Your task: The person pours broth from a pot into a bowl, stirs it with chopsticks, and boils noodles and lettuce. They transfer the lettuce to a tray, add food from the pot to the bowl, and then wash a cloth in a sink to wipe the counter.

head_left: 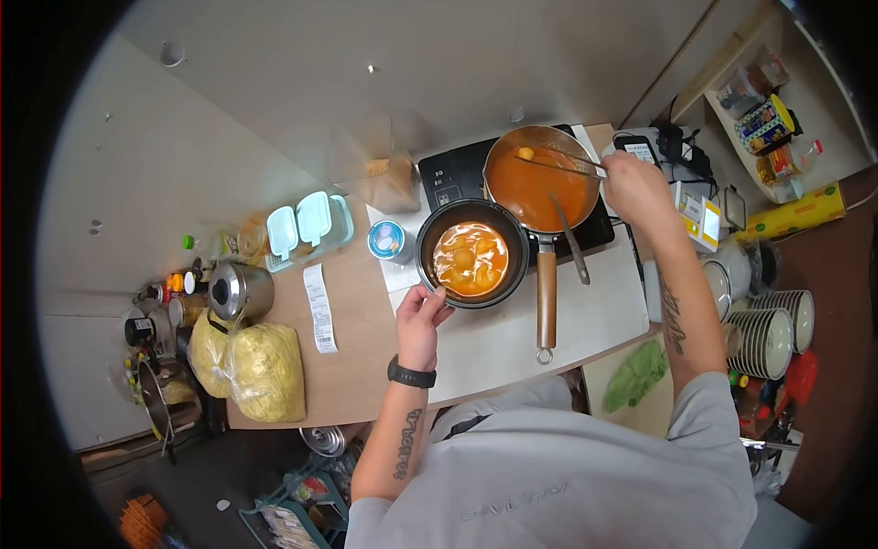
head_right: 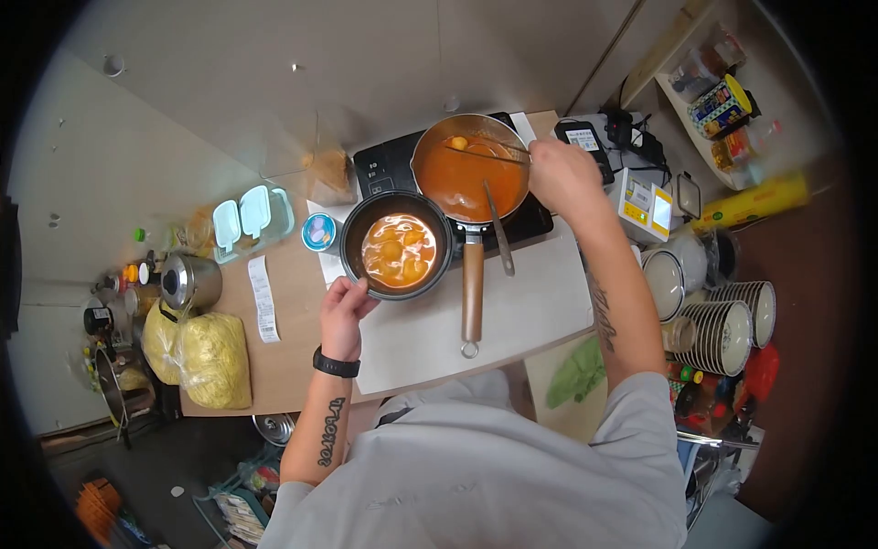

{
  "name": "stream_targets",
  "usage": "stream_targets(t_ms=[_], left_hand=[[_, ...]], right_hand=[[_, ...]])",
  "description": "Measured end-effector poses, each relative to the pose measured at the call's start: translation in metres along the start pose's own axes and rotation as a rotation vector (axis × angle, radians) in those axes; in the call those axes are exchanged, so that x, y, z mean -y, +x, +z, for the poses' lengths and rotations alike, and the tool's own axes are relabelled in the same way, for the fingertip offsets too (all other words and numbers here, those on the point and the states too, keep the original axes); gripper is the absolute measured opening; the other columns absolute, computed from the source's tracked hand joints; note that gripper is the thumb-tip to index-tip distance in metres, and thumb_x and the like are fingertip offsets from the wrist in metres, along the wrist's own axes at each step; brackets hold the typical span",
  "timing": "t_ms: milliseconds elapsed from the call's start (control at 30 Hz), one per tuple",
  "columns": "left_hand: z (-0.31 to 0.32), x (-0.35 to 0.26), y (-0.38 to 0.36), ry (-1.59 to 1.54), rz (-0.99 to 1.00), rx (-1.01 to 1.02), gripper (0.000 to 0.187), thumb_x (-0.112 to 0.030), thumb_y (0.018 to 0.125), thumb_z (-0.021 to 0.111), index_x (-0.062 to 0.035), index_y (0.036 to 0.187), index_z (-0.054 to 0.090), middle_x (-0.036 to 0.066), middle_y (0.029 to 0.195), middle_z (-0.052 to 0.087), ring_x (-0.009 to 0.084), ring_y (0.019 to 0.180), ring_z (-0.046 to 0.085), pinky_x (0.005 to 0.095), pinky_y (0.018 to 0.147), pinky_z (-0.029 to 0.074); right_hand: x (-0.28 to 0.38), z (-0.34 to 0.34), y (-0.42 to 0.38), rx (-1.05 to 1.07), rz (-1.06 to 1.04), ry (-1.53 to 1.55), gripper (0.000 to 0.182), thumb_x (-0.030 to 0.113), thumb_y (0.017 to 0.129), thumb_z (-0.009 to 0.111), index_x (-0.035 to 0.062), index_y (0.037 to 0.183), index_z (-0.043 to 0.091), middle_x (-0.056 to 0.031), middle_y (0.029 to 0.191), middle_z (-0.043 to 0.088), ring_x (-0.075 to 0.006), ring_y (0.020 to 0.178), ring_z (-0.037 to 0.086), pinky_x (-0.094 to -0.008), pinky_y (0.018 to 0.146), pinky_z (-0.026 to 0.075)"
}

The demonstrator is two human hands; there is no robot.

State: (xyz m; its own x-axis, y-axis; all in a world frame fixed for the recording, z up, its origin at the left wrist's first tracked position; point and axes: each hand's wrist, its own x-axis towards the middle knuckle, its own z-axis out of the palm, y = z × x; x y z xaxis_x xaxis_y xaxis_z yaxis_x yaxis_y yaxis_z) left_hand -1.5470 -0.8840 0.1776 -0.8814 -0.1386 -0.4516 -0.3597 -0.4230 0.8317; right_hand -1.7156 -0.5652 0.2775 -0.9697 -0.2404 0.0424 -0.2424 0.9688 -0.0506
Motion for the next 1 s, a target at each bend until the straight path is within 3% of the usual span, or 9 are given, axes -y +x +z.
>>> stream_targets(t_ms=[167, 333, 633, 733, 1000], left_hand=[[0.001, -0.001, -0.004, 0.022, -0.005, -0.022, 0.014, -0.013, 0.095, 0.06, -0.0103, 0.084, 0.051, 0.001, 0.091, 0.063, 0.0099, 0.081, 0.062, 0.0271, 0.078, 0.054], [-0.001, 0.002, -0.001, -0.02, 0.006, 0.0, 0.014, -0.013, 0.095, 0.06, -0.011, 0.084, 0.051, 0.001, 0.09, 0.063, 0.0095, 0.081, 0.063, 0.0273, 0.078, 0.054], [-0.002, 0.003, 0.0, -0.013, -0.002, -0.005, 0.014, -0.013, 0.095, 0.06, -0.0122, 0.084, 0.051, 0.0, 0.088, 0.064, 0.0092, 0.08, 0.063, 0.0271, 0.078, 0.055], [-0.002, 0.002, -0.002, -0.01, 0.003, -0.014, 0.014, -0.013, 0.095, 0.06, -0.0122, 0.084, 0.051, 0.0, 0.088, 0.064, 0.0095, 0.08, 0.063, 0.027, 0.078, 0.055], [-0.009, 0.003, -0.008, 0.001, -0.003, -0.091, 0.014, -0.016, 0.094, 0.061, -0.0112, 0.083, 0.054, 0.001, 0.086, 0.062, 0.0096, 0.081, 0.062, 0.0279, 0.081, 0.054]], right_hand=[[-0.001, 0.025, 0.01, 0.051, 0.021, -0.043, 0.018, 0.003, 0.078, 0.054, -0.0019, 0.09, 0.067, -0.0184, 0.096, 0.066, -0.0372, 0.088, 0.066, -0.046, 0.081, 0.053], [0.001, -0.002, -0.012, -0.084, 0.054, 0.024, 0.015, 0.003, 0.079, 0.054, -0.0001, 0.087, 0.066, -0.0185, 0.095, 0.066, -0.0378, 0.087, 0.066, -0.0454, 0.08, 0.053], [0.0, 0.023, -0.01, -0.016, -0.002, 0.087, 0.017, 0.004, 0.079, 0.053, 0.0005, 0.09, 0.066, -0.0184, 0.096, 0.066, -0.0393, 0.087, 0.065, -0.0459, 0.081, 0.052], [0.001, 0.043, -0.001, 0.092, -0.036, 0.045, 0.016, 0.004, 0.079, 0.053, 0.0015, 0.088, 0.066, -0.0176, 0.096, 0.066, -0.0388, 0.089, 0.065, -0.0453, 0.081, 0.051], [0.001, 0.012, -0.03, -0.098, -0.037, 0.135, 0.019, 0.007, 0.082, 0.056, 0.0037, 0.097, 0.066, -0.0156, 0.099, 0.066, -0.0376, 0.089, 0.064, -0.0467, 0.08, 0.051]])
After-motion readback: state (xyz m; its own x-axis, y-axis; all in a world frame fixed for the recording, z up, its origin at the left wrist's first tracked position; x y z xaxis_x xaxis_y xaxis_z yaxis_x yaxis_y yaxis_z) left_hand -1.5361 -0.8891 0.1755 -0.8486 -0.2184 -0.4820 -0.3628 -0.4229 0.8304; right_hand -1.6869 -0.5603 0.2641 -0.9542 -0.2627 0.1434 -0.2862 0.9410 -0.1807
